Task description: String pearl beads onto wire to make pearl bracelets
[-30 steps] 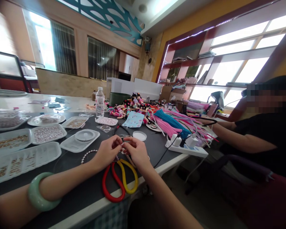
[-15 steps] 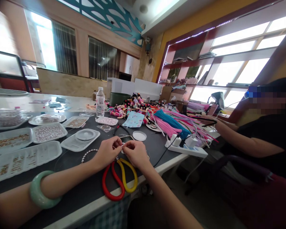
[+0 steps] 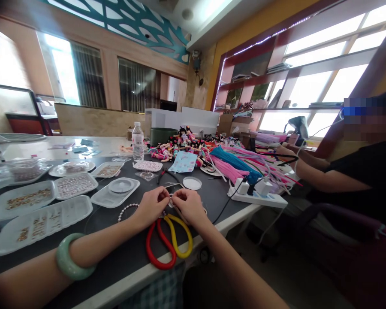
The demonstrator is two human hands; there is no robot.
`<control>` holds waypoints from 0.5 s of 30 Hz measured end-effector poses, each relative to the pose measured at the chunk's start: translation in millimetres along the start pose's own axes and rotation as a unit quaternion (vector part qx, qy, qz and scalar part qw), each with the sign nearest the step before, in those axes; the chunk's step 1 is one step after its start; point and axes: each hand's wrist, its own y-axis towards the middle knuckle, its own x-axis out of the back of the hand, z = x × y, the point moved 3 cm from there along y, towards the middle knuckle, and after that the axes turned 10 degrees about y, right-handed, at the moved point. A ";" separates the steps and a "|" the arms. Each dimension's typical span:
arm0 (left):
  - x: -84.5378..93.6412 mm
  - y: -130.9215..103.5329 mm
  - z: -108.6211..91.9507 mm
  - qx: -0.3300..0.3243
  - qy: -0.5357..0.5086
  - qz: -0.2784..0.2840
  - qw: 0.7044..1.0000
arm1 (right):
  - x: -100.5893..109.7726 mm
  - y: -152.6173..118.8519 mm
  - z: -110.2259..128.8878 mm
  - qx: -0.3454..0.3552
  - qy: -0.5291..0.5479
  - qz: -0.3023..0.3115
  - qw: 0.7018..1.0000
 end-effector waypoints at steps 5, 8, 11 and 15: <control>-2.2 1.3 3.9 0.022 -0.023 0.009 0.999 | 1.4 1.4 -2.3 0.000 -0.009 -0.007 1.000; -2.8 2.8 5.3 0.028 -0.033 0.010 0.999 | 1.0 2.5 -4.1 0.000 -0.011 -0.012 1.000; -2.1 3.3 4.9 0.027 -0.036 0.003 0.999 | -1.2 1.6 -3.9 0.000 -0.011 -0.016 1.000; -2.3 2.7 5.4 0.040 -0.047 0.000 0.998 | 5.0 1.4 1.1 0.005 -0.007 -0.020 1.000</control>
